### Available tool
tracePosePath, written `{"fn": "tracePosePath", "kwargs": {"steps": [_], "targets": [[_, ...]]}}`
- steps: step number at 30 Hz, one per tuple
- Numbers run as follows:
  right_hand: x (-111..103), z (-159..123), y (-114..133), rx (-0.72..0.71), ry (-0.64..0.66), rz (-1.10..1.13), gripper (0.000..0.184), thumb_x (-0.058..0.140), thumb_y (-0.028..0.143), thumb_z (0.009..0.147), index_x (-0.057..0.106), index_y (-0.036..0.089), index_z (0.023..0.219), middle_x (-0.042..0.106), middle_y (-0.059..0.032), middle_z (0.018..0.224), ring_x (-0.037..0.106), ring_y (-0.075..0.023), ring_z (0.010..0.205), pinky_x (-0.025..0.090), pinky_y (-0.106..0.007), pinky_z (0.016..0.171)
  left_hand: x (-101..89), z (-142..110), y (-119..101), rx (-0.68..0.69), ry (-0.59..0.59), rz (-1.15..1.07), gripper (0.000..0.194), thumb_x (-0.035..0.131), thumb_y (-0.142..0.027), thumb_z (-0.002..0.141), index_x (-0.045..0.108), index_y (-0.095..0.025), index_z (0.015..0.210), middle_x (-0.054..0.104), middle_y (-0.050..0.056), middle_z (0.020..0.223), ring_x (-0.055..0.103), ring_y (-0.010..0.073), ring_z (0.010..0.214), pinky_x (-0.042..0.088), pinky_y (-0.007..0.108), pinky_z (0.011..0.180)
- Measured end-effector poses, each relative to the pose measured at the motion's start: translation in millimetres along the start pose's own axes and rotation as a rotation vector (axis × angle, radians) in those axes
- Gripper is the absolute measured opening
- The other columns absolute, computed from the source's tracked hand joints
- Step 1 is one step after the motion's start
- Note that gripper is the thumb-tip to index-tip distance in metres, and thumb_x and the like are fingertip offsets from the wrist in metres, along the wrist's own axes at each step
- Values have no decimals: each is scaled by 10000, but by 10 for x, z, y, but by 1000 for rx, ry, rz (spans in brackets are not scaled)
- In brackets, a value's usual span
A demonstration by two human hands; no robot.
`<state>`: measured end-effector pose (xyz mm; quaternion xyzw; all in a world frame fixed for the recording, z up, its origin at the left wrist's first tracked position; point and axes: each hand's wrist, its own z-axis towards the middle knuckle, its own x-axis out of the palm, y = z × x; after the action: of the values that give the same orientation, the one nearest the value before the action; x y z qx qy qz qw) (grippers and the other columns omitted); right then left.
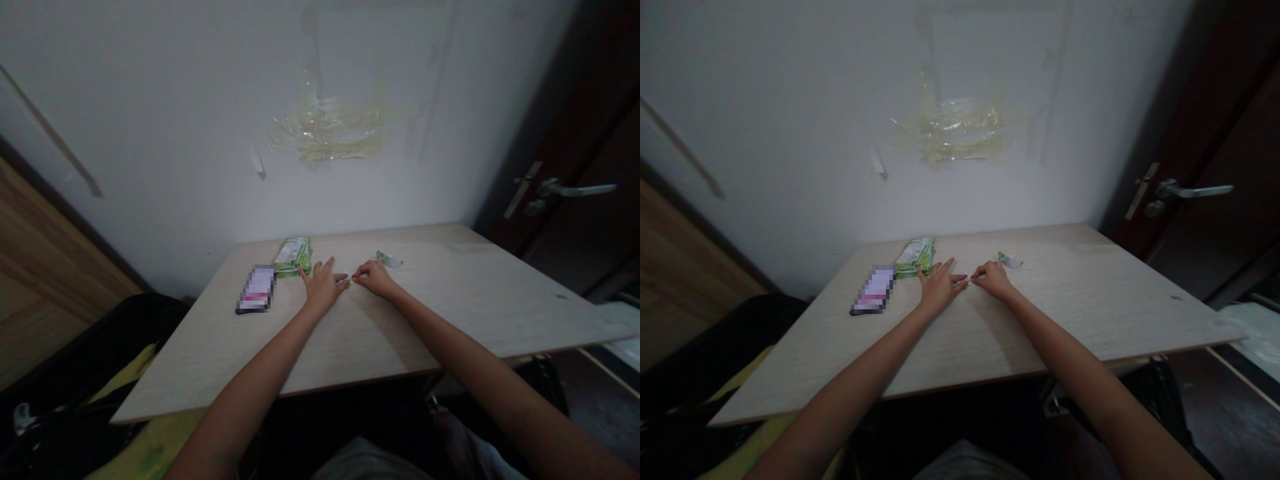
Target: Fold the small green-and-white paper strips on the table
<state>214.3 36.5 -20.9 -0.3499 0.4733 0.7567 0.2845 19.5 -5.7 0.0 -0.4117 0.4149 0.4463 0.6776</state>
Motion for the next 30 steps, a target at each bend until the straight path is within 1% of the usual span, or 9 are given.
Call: {"fn": "tracePosePath", "kwargs": {"steps": [3, 6, 11, 16, 20, 23, 27, 30], "targets": [[4, 4, -7, -6, -2, -5, 175, 729, 324, 813, 815, 205, 908, 758, -99, 941, 638, -254, 976, 421, -374, 955, 5, -1, 12, 20, 7, 26, 349, 522, -598, 915, 701, -484, 1193, 329, -43, 1626, 268, 377, 1460, -39, 720, 1148], [11, 1, -14, -18, -2, -8, 172, 729, 319, 814, 814, 213, 919, 750, -93, 935, 631, -243, 959, 424, -366, 945, 2, -10, 12, 6, 30, 33, 378, 486, -613, 924, 657, -512, 1246, 299, -58, 1638, 234, 376, 1481, -57, 710, 1152], [17, -32, 2, -84, -20, -33, 172, 707, 314, 846, 802, 207, 941, 714, -105, 1004, 607, -233, 986, 425, -363, 952, 16, -22, 7, -1, 31, 17, 396, 477, -598, 930, 629, -513, 1286, 258, -57, 1654, 202, 388, 1497, -86, 705, 1149], [-11, -72, 94, -182, -54, 3, 130, 679, 239, 864, 790, 224, 931, 691, -89, 1046, 588, -228, 1035, 419, -367, 984, 66, -4, 54, -5, 36, -32, 380, 428, -550, 962, 626, -520, 1284, 266, -54, 1651, 220, 374, 1498, -67, 719, 1146], [-36, -87, 134, -223, -9, 41, 162, 643, 152, 856, 789, 217, 882, 712, -67, 972, 603, -220, 1006, 428, -347, 975, 86, 17, 86, -10, 48, -31, 362, 461, -532, 952, 634, -526, 1269, 253, -58, 1655, 211, 390, 1497, -49, 752, 1127], [-35, -90, 124, -211, 9, 79, 163, 648, 148, 842, 791, 214, 883, 720, -57, 967, 622, -207, 976, 441, -325, 950, 95, 24, 90, -11, 42, -33, 358, 474, -550, 942, 643, -529, 1256, 255, -63, 1653, 208, 407, 1494, -50, 761, 1121], [-2, -90, 118, -140, -13, 122, 122, 693, 281, 856, 788, 206, 871, 713, -59, 955, 635, -195, 930, 463, -305, 891, 119, 32, 100, -23, 32, -32, 348, 494, -561, 932, 636, -550, 1249, 266, -58, 1650, 219, 401, 1493, -47, 770, 1113], [25, -88, 124, -116, -28, 85, 112, 729, 303, 838, 782, 210, 870, 704, -64, 979, 625, -200, 952, 454, -315, 898, 131, 41, 117, -27, 40, -39, 352, 494, -572, 929, 631, -555, 1252, 274, -50, 1647, 224, 407, 1492, -38, 785, 1104]]}}
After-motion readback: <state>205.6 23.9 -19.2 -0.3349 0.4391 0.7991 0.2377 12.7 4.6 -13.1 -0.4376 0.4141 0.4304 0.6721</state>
